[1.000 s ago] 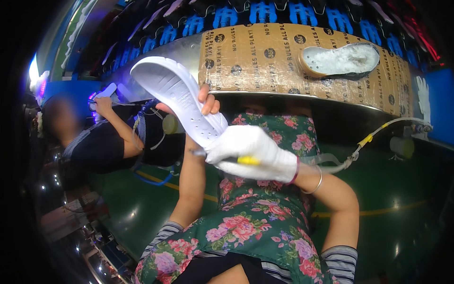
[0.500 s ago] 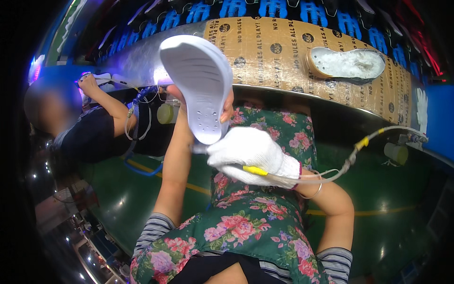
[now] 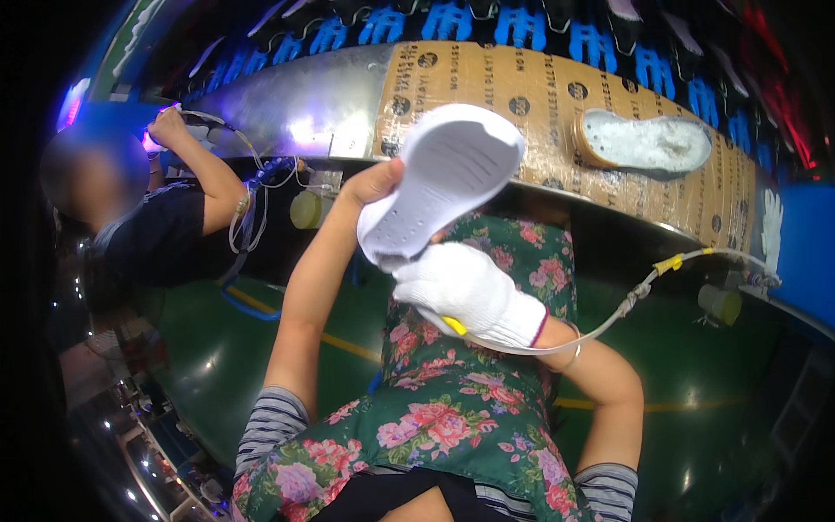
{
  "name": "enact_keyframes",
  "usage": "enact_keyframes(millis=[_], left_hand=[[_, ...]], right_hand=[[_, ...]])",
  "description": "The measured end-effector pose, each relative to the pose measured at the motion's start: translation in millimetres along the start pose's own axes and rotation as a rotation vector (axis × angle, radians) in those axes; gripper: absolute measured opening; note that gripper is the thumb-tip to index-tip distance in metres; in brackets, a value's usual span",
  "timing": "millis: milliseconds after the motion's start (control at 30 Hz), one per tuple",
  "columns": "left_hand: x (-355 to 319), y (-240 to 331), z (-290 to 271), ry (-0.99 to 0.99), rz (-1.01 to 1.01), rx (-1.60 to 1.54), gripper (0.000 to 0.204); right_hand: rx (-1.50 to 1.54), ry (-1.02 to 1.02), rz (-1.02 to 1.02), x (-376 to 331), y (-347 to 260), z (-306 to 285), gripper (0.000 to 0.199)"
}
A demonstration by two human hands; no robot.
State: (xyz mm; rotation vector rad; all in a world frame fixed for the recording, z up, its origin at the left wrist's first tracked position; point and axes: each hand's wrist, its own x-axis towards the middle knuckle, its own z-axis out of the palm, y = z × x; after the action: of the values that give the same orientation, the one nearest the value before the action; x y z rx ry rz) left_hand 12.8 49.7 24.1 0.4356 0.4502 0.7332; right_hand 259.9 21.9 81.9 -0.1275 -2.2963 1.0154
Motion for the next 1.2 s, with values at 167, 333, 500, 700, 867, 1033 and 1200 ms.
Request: enact_keyframes(millis=[167, 333, 500, 700, 867, 1033, 1200], left_hand=[[7.8, 7.2, -7.5, 0.096, -0.034, 0.056, 0.088], [56.9, 8.2, -3.0, -0.099, 0.385, -0.125, 0.112], [67.0, 16.6, -9.3, 0.496, 0.887, -0.076, 0.074], [-18.2, -38.0, -12.2, 0.288, 0.993, -0.564, 0.074], [-69.4, -94.7, 28.9, 0.075, 0.603, -0.577, 0.096], [-52.2, -115.6, 55.7, 0.007, 0.58, -0.813, 0.093], [-24.7, -127.0, 61.5, 0.015, 0.681, -0.734, 0.094]], right_hand=[[0.062, 0.176, 0.202, -2.5, 8.6, -7.4, 0.024], [0.872, 0.558, 0.791, -21.7, 6.2, -16.4, 0.022], [1.0, 0.872, 0.837, -20.4, 15.6, -19.6, 0.024], [1.098, 0.884, 0.82, -14.9, 26.5, -3.9, 0.026], [1.098, 0.84, 0.884, -13.7, 28.8, 12.5, 0.027], [0.791, 0.699, 0.799, 2.7, 7.7, 0.0, 0.022], [0.107, 0.502, 0.345, 22.8, -11.9, -36.4, 0.024]])
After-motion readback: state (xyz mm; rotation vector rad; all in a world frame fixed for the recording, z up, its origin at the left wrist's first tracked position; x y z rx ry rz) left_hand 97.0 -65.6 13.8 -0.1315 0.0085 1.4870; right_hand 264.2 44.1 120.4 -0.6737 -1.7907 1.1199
